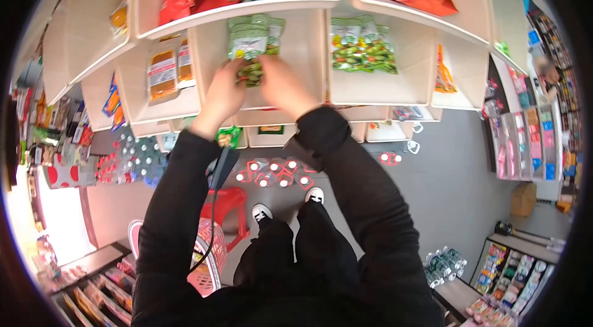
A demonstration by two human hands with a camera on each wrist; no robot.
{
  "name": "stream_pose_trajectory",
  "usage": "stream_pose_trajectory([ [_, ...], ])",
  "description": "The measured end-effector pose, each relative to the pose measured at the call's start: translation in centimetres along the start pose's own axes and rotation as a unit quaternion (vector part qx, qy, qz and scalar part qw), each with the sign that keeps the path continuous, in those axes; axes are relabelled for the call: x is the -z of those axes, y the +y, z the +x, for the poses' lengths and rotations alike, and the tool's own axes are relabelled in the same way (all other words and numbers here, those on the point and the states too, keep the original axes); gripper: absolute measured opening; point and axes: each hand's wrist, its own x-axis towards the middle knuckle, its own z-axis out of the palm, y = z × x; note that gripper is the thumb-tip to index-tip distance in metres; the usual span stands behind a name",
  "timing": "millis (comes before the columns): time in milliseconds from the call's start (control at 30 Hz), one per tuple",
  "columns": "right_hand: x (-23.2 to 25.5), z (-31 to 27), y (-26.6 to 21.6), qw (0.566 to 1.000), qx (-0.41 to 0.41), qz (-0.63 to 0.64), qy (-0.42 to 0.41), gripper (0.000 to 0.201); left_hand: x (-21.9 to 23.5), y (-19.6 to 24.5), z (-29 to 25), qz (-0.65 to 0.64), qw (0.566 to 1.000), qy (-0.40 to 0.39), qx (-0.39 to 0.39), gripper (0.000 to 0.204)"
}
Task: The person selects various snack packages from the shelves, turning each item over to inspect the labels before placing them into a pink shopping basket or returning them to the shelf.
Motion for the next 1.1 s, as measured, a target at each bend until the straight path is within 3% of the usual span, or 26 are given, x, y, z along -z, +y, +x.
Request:
stream_pose_trajectory([
  [33, 0.3, -1.4, -0.9, 0.996, 0.067, 0.033, 0.041, 0.037, 0.4, 0.5, -1.5, -0.024, 0.997, 0.045, -0.052, 0.045],
  [67, 0.6, -2.7, -2.0, 0.992, 0.093, 0.055, 0.066, 0.036, 1.3, 1.5, -3.5, -0.124, 0.989, 0.064, -0.045, 0.044],
  [100, 1.5, -4.3, -3.6, 0.994, 0.041, 0.097, 0.037, 0.033, 3.0, 3.3, -5.7, -0.217, 0.974, 0.060, 0.000, 0.041],
  [133, 2.0, -6.0, -4.6, 0.987, -0.002, 0.159, 0.022, 0.027, 4.1, 3.3, -8.0, -0.268, 0.959, 0.084, -0.023, 0.037],
  [233, 1.8, -11.0, -6.0, 0.960, -0.104, 0.260, -0.013, 0.019, 7.5, 2.1, -16.0, -0.254, 0.953, 0.161, 0.040, 0.027],
  [333, -1.5, -14.9, -5.9, 0.917, -0.154, 0.356, -0.090, 0.014, 9.2, -0.7, -23.3, -0.292, 0.891, 0.235, 0.255, 0.026],
  [367, -3.0, -16.1, -5.7, 0.905, -0.178, 0.365, -0.126, 0.014, 9.3, -2.3, -25.7, -0.362, 0.839, 0.256, 0.316, 0.024],
  [400, -4.4, -17.0, -5.7, 0.891, -0.200, 0.373, -0.163, 0.014, 9.3, -3.7, -28.1, -0.358, 0.836, 0.263, 0.321, 0.024],
  [433, -5.6, -17.5, -6.3, 0.887, -0.201, 0.363, -0.203, 0.014, 9.3, -5.0, -30.6, -0.418, 0.786, 0.273, 0.364, 0.022],
  [467, -7.5, -18.5, -6.5, 0.891, -0.183, 0.352, -0.221, 0.015, 9.3, -6.1, -32.8, -0.475, 0.729, 0.281, 0.405, 0.021],
  [533, -11.3, -19.9, -7.4, 0.891, -0.130, 0.324, -0.290, 0.017, 9.5, -7.9, -36.1, -0.437, 0.728, 0.294, 0.439, 0.020],
  [600, -13.6, -20.8, -9.1, 0.857, -0.112, 0.323, -0.385, 0.018, 9.7, -9.6, -39.3, -0.403, 0.720, 0.307, 0.475, 0.019],
  [700, -16.6, -21.5, -12.5, 0.841, -0.054, 0.319, -0.434, 0.018, 10.2, -13.2, -44.9, -0.347, 0.755, 0.228, 0.508, 0.020],
  [800, -19.2, -21.8, -15.6, 0.818, -0.010, 0.278, -0.504, 0.019, 9.1, -16.1, -50.3, -0.313, 0.717, 0.252, 0.570, 0.018],
  [900, -23.3, -22.9, -18.7, 0.796, 0.041, 0.216, -0.564, 0.019, 8.3, -19.1, -56.2, -0.354, 0.700, 0.220, 0.580, 0.021],
  [933, -24.5, -23.0, -19.6, 0.780, 0.061, 0.219, -0.583, 0.020, 8.6, -17.9, -56.0, -0.372, 0.657, 0.290, 0.588, 0.024],
  [1000, -26.8, -23.2, -21.6, 0.759, 0.090, 0.220, -0.607, 0.022, 8.5, -18.5, -58.5, -0.344, 0.586, 0.339, 0.651, 0.038],
  [1100, -32.3, -25.2, -22.8, 0.743, 0.112, 0.218, -0.623, 0.024, 9.3, -19.2, -60.0, -0.342, 0.528, 0.369, 0.685, 0.048],
])
